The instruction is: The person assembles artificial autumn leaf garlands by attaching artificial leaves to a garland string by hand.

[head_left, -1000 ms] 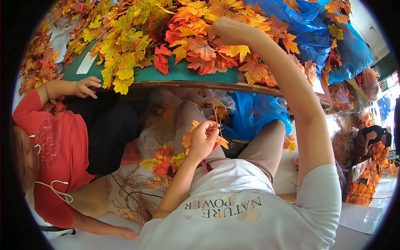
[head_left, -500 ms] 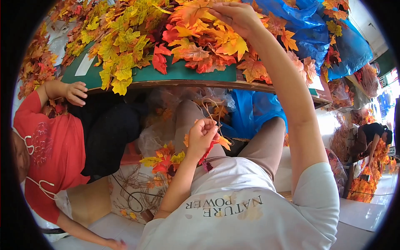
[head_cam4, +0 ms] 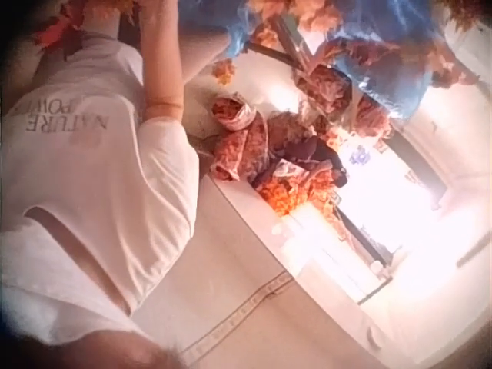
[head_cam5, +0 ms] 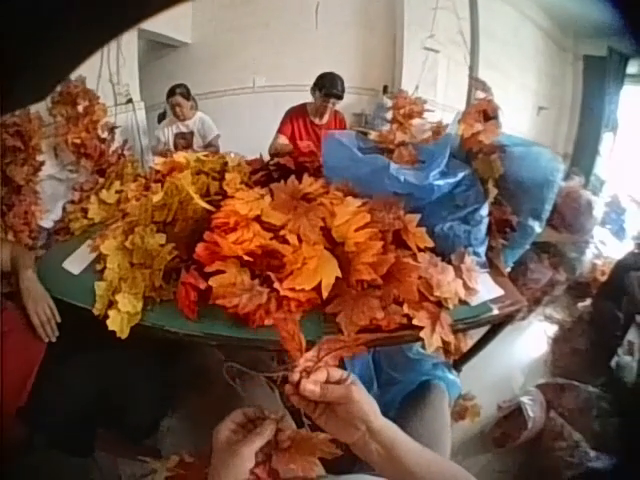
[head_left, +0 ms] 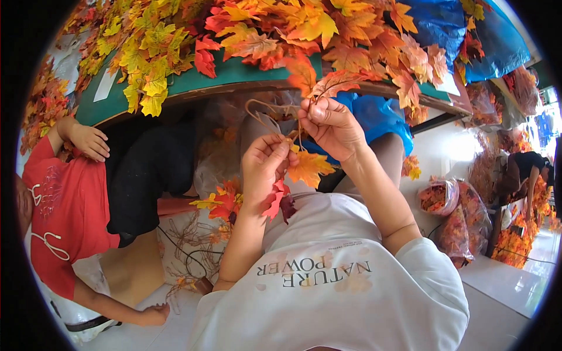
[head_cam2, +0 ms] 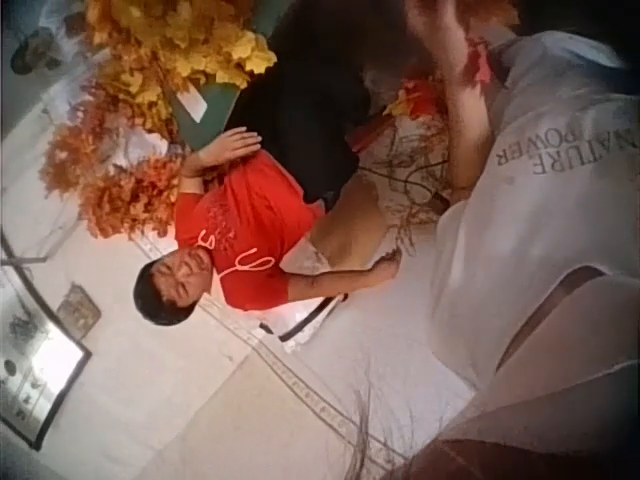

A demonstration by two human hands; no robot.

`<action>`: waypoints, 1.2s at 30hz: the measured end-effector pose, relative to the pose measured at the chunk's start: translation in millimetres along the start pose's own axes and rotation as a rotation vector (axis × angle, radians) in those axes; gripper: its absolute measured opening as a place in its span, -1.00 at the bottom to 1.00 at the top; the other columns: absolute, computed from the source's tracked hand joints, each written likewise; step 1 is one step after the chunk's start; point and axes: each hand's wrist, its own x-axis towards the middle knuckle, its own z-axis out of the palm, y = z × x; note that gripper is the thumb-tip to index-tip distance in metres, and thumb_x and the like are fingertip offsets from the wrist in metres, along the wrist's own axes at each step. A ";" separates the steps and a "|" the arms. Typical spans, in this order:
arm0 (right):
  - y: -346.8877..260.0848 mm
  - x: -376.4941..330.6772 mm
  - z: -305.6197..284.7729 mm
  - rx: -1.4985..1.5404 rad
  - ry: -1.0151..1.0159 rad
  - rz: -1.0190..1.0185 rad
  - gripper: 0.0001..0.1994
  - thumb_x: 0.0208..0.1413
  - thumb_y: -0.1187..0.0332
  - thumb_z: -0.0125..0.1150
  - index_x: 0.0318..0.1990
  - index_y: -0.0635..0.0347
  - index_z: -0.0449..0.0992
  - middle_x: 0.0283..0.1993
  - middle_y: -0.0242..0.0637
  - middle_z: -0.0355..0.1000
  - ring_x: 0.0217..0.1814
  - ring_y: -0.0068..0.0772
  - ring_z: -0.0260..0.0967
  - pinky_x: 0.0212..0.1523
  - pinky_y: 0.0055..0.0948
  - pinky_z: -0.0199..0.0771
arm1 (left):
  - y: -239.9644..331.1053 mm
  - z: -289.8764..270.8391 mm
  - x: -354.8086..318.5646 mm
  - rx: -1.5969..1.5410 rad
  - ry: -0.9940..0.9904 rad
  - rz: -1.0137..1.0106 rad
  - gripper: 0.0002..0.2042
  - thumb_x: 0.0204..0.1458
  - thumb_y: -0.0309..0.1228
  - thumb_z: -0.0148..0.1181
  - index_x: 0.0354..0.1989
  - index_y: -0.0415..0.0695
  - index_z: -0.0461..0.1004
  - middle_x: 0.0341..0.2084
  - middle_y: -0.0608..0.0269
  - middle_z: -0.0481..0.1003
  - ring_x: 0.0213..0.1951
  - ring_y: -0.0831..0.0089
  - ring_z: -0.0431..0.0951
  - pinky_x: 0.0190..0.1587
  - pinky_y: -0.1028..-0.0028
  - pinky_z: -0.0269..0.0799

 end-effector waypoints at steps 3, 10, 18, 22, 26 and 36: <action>7.5 -10.0 -10.1 -0.055 0.074 -0.034 -0.94 0.00 0.60 0.16 -0.41 0.22 0.48 -0.17 -0.21 0.48 -0.18 -0.32 0.48 -0.14 -0.44 0.56 | 6.1 16.8 -5.5 0.028 0.097 0.113 -0.89 0.04 -0.58 0.12 -0.25 -0.26 0.39 -0.45 0.28 0.46 -0.42 0.57 0.50 -0.30 0.62 0.46; 11.8 -26.0 -10.3 -0.087 0.087 -0.053 -0.73 0.00 0.51 0.22 -0.10 0.23 0.40 -0.28 -0.30 0.47 -0.21 -0.34 0.49 -0.18 -0.46 0.56 | 12.2 42.7 -8.3 0.163 0.041 0.224 -0.87 0.01 -0.64 0.14 -0.25 -0.30 0.40 -0.41 0.24 0.48 -0.38 0.58 0.50 -0.27 0.59 0.48; 17.3 -38.5 -26.3 0.253 0.083 0.099 -0.83 0.08 0.35 0.15 -0.23 0.24 0.46 -0.20 -0.17 0.48 -0.19 -0.38 0.44 -0.18 -0.42 0.48 | 2.5 61.0 -0.7 0.283 0.030 0.285 -0.88 -0.01 -0.66 0.15 -0.27 -0.33 0.42 -0.41 0.18 0.50 -0.41 0.57 0.50 -0.28 0.60 0.48; 10.6 -42.2 -18.8 0.304 0.215 0.099 -0.82 0.09 0.35 0.12 -0.22 0.25 0.48 -0.20 -0.17 0.48 -0.20 -0.40 0.43 -0.22 -0.42 0.44 | -4.3 59.2 4.3 0.319 0.026 0.248 -0.88 -0.01 -0.64 0.16 -0.28 -0.32 0.43 -0.43 0.19 0.51 -0.43 0.54 0.50 -0.33 0.58 0.45; 10.3 -42.6 -20.1 0.337 0.257 0.103 -0.82 0.09 0.36 0.12 -0.21 0.26 0.48 -0.20 -0.19 0.48 -0.20 -0.42 0.42 -0.24 -0.42 0.42 | -6.2 60.1 5.1 0.308 0.030 0.222 -0.87 -0.02 -0.66 0.16 -0.27 -0.36 0.43 -0.43 0.17 0.51 -0.44 0.56 0.51 -0.33 0.60 0.48; 10.2 -38.9 -34.4 0.287 0.168 0.082 -0.82 0.07 0.35 0.14 -0.24 0.25 0.48 -0.19 -0.21 0.48 -0.20 -0.41 0.42 -0.32 -0.41 0.40 | -8.4 55.5 5.1 0.293 -0.016 0.158 -0.88 -0.01 -0.65 0.15 -0.27 -0.38 0.44 -0.47 0.18 0.50 -0.46 0.55 0.51 -0.35 0.59 0.48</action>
